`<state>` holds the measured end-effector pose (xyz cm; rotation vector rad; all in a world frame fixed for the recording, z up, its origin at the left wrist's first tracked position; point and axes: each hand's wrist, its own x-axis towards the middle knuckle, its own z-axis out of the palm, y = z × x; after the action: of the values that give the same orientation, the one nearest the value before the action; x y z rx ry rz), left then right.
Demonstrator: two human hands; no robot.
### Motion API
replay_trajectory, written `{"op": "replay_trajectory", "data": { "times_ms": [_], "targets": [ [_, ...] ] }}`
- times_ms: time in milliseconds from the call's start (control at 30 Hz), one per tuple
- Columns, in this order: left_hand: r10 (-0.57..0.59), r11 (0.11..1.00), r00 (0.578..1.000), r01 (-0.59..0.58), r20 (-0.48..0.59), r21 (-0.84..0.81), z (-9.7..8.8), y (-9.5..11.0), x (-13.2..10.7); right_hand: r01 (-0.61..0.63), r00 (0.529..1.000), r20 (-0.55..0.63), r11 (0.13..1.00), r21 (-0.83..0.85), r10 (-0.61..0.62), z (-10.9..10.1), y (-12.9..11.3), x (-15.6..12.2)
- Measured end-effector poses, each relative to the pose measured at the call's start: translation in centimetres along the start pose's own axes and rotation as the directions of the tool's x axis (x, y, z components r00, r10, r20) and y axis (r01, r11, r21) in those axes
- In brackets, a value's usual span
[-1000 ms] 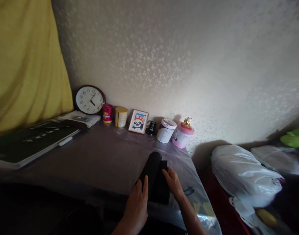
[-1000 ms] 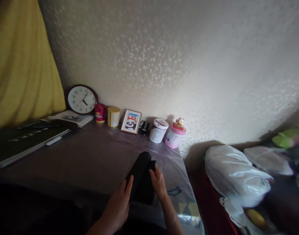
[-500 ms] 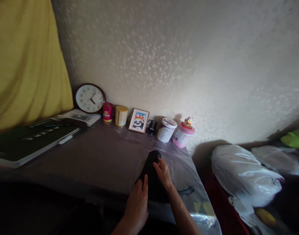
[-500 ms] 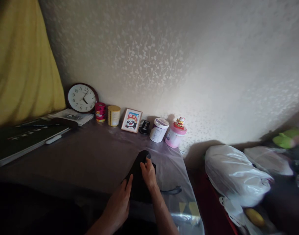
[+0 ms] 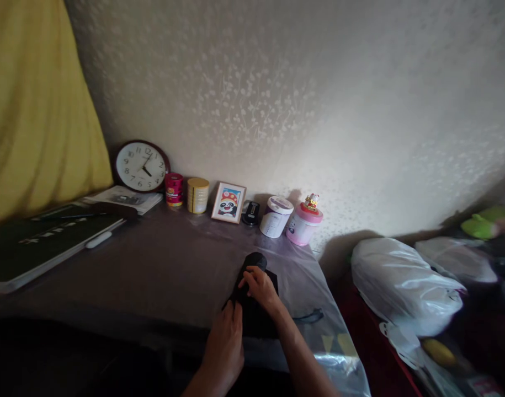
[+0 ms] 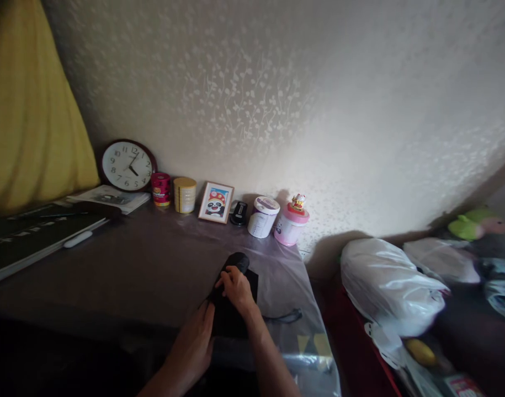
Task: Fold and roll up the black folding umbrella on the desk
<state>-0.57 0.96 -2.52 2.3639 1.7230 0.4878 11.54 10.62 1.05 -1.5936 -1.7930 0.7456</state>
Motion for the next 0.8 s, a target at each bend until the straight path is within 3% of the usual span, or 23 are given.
{"op": "replay_trajectory", "data": {
  "times_ms": [167, 300, 433, 633, 800],
  "targets": [
    [0.043, 0.998, 0.977, -0.051, -0.209, -0.031, 0.9, -0.4, -0.6, 0.035, 0.996, 0.09, 0.998, -0.054, -0.03, 0.0, -1.0, -0.2],
    [0.092, 0.995, 0.923, -0.102, -0.374, -0.006, -0.3, 0.1, -0.7, 0.071, 0.992, 0.119, 0.98, -0.188, -0.049, -0.4, -1.8, -0.2],
    [0.221, 0.974, 0.921, -0.225, -0.322, 0.022, -1.4, 0.7, -0.2, 0.148, 0.984, 0.128, 0.963, -0.227, -0.122, -0.5, -2.2, 0.0],
    [0.162, 0.987, 0.958, -0.156, -0.235, 0.043, -0.3, 0.0, 0.0, 0.193, 0.976, 0.14, 0.959, -0.209, -0.166, -0.3, -2.3, -0.9],
    [0.16, 0.987, 0.95, -0.159, -0.27, 0.025, 0.8, -0.6, -0.1, 0.414, 0.91, 0.024, 0.898, -0.152, -0.415, -0.3, -2.1, -4.1]
  ]
}}
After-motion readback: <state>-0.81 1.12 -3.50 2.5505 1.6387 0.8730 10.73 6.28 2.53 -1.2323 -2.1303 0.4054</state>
